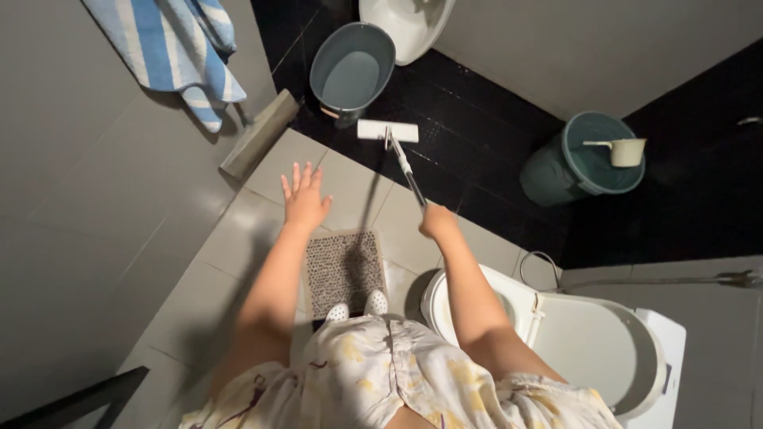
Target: The person lays a mat onto the bathroom floor, mops the floor using a mop, and then disassembles the mop handle.
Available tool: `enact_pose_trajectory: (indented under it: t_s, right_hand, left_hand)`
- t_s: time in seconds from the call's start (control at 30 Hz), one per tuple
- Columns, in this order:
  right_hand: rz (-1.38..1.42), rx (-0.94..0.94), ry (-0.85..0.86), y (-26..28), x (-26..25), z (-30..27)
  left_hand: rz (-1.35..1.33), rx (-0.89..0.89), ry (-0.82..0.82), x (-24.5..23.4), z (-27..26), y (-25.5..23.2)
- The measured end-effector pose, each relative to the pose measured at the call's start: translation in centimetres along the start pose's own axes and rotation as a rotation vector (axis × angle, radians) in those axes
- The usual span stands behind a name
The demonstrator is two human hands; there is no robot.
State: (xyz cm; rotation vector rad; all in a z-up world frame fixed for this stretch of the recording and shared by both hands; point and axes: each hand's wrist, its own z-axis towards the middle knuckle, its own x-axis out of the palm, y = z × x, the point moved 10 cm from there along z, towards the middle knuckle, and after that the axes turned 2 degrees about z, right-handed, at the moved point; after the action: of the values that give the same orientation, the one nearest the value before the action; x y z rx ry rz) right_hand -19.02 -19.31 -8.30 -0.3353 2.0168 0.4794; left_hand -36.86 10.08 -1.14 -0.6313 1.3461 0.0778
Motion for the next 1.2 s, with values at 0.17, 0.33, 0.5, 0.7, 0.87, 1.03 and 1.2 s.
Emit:
enact_pose_trajectory:
  t_s: [0.17,0.33,0.5,0.7,0.87,1.03,1.2]
  right_hand:
    - [-0.007,0.034,0.032,2.1,1.4,1.0]
    - [-0.037,-0.01,0.035,2.3,-0.8,-6.3]
    - [0.035,-0.013,0.014,5.0,-3.9,-9.7]
    - [0.07,0.01,-0.166,7.3,-6.5,-10.3]
    - [0.162,0.016,-0.195,4.9,-6.1,-12.8]
    - [0.221,0.088,-0.12,-0.2,-5.7,-17.4]
    - [0.228,0.105,-0.151,-6.2,-6.5,-22.4]
  left_hand:
    - [0.004,0.035,-0.008,-1.0,-0.7,0.7]
    - [0.017,0.039,-0.001,-1.9,-1.9,2.2]
    - [0.008,0.055,0.049,-0.4,-2.1,2.5]
    - [-0.054,0.125,0.244,8.6,-0.8,-1.3]
    - [-0.189,0.249,0.404,17.2,-0.7,-11.0]
    - [-0.295,0.233,0.466,23.1,-2.4,-21.4]
    - [-0.364,0.186,0.468,27.2,-5.7,-28.7]
